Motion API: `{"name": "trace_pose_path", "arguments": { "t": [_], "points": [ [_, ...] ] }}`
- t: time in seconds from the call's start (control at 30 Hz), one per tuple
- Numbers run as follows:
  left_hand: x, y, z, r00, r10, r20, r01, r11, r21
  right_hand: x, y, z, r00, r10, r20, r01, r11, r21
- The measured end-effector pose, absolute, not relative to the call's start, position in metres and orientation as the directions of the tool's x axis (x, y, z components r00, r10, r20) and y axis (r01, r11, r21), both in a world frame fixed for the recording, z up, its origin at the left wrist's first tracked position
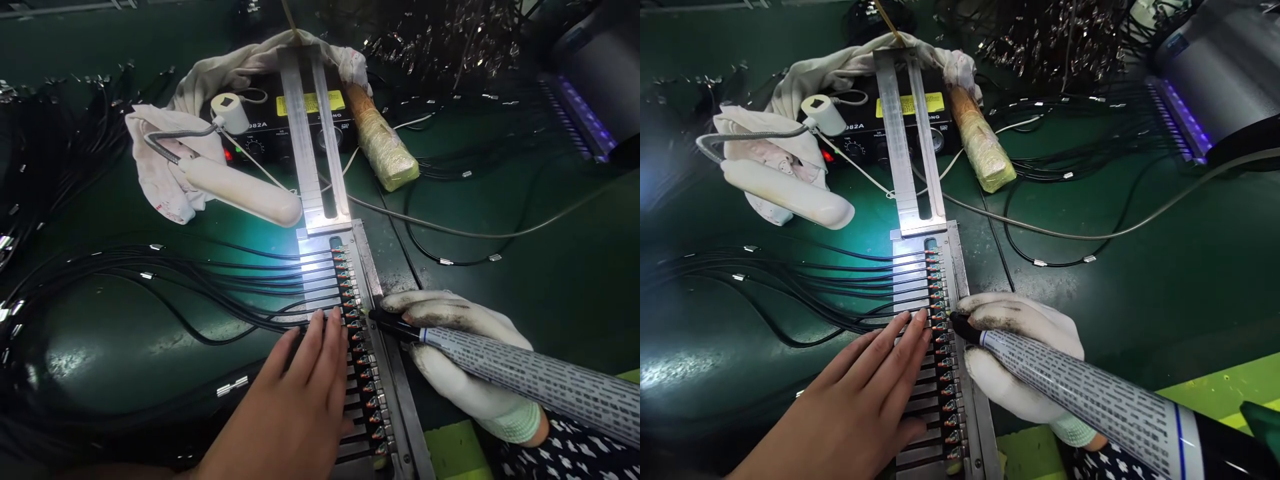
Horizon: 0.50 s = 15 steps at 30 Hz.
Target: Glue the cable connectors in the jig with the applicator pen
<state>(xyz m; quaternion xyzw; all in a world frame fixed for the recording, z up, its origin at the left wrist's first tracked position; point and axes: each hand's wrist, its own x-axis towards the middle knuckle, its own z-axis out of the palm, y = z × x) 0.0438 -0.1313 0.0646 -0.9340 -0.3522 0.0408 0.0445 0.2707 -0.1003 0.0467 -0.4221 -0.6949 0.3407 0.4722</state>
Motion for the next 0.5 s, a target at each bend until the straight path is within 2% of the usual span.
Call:
{"name": "trace_pose_path", "arguments": {
  "t": [0.5],
  "points": [
    [0.043, -0.1315, 0.065, 0.743, 0.663, -0.094, 0.653, -0.748, -0.119, 0.2696, -0.0996, 0.046, -0.192, 0.909, 0.37, 0.248, 0.41, -0.878]
  ]
}}
